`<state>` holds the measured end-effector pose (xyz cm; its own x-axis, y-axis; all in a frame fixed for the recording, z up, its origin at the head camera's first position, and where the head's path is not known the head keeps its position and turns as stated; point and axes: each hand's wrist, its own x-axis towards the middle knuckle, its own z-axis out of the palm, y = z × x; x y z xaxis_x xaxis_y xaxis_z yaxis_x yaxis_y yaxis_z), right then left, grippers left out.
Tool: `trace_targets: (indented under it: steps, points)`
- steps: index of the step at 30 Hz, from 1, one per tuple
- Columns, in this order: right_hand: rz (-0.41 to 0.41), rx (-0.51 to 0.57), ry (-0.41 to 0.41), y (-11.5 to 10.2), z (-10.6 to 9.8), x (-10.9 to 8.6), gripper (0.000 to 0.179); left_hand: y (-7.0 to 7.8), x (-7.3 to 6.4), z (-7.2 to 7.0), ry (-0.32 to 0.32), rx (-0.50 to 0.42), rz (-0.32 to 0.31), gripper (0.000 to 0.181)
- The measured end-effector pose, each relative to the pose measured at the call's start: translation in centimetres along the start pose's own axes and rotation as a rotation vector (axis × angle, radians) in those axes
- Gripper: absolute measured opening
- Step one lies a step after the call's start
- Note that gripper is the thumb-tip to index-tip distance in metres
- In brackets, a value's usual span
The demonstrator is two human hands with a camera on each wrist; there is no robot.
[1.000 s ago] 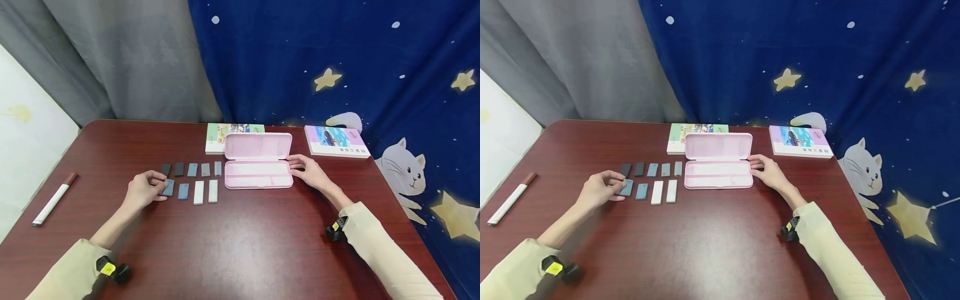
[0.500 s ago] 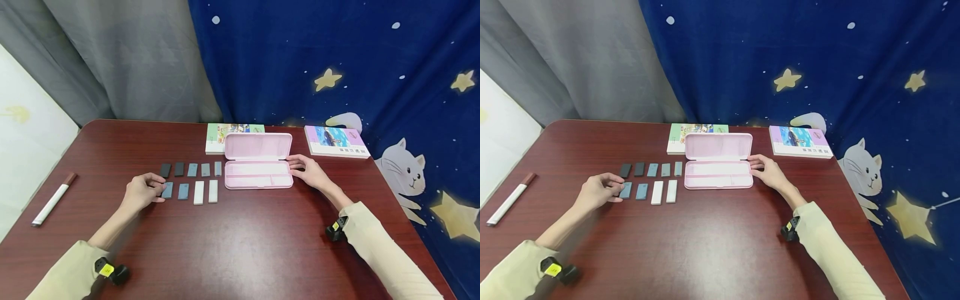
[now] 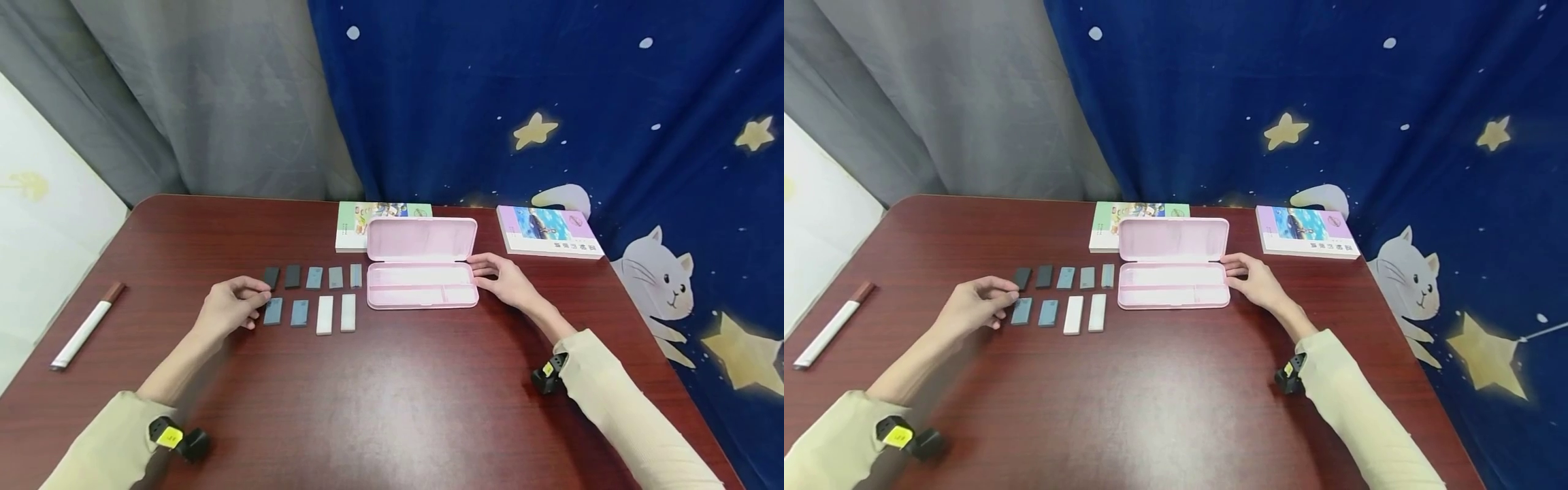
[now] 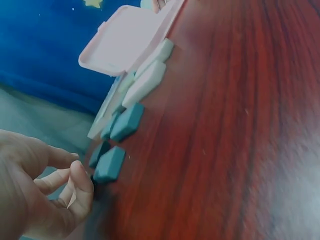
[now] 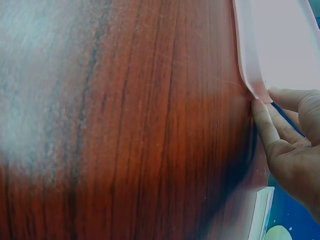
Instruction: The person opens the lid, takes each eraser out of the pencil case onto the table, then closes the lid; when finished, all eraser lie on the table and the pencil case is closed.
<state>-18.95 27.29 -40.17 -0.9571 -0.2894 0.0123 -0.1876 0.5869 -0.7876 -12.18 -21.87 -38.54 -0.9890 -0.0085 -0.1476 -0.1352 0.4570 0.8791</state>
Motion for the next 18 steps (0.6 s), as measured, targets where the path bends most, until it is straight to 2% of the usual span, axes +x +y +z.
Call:
trace_targets:
  steps: [3,5,9,12,15,18]
  points:
    - [-0.007,-0.001,0.005,0.0,0.0,-0.1,0.039,1.0,0.3,0.8,-0.015,-0.049,0.017,0.027]
    - [-0.015,0.004,0.007,0.1,0.0,-0.2,0.038,1.9,0.6,1.8,-0.031,-0.098,0.041,0.027]
    - [-0.021,0.007,0.017,0.3,-0.2,-0.2,0.035,4.1,1.7,4.7,-0.078,-0.180,0.094,0.029]
    - [-0.012,-0.007,0.026,0.3,-0.1,-0.2,0.030,5.7,2.7,7.0,-0.105,-0.209,0.111,0.029]
    - [-0.007,-0.022,0.029,0.2,0.0,-0.2,0.027,6.9,3.7,8.9,-0.111,-0.199,0.122,0.030]
    - [-0.013,-0.016,0.028,0.1,0.1,-0.2,0.027,7.6,4.6,10.5,-0.079,-0.139,0.137,0.032]
